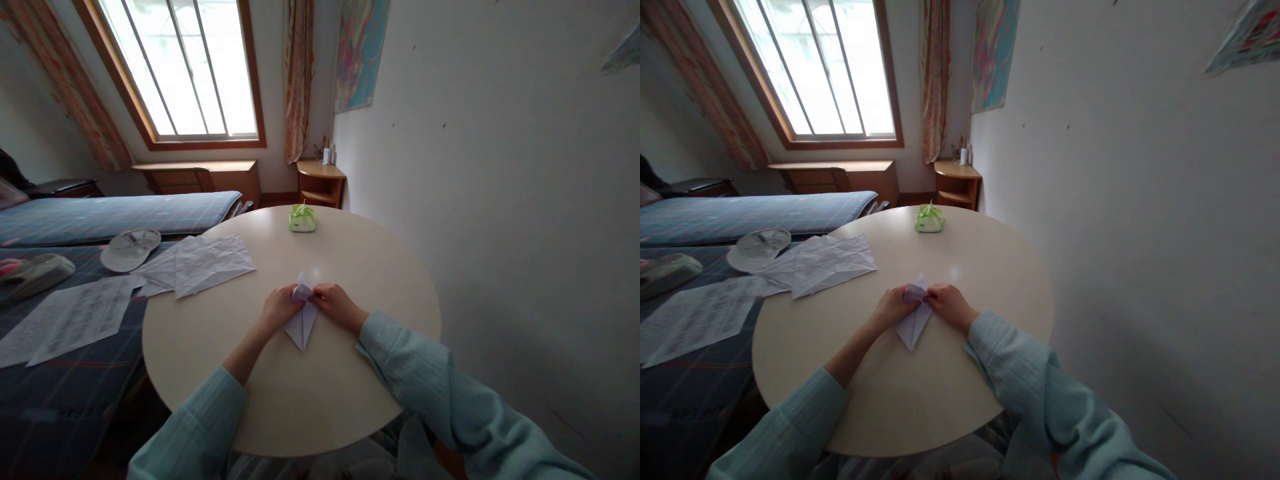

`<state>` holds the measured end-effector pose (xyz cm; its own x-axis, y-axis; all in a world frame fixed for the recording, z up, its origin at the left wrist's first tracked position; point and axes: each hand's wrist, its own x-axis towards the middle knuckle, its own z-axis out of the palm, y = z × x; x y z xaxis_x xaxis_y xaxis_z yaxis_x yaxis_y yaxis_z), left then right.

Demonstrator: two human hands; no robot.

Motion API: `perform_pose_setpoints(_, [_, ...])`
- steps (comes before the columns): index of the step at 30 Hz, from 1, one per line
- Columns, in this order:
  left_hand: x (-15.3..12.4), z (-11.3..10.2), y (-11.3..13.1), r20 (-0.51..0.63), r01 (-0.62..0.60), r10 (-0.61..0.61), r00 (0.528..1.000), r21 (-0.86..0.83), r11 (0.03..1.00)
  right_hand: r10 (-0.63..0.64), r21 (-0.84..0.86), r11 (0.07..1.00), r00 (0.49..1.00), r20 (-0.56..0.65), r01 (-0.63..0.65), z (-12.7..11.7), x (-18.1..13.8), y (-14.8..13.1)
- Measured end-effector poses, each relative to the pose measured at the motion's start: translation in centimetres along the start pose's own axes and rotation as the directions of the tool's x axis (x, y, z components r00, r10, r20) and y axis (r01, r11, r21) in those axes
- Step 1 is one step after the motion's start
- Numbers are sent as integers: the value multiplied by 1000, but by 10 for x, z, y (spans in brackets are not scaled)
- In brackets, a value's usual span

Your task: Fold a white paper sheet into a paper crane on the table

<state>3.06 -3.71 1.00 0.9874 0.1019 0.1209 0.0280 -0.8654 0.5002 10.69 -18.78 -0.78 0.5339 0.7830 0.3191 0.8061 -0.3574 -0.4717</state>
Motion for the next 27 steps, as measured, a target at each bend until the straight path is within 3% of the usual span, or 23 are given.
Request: perform_pose_setpoints(27, [0,-1,1,-5,-4,4,1000,15,1000,-7,48,999,1000,-8,7,1,-1,-1])
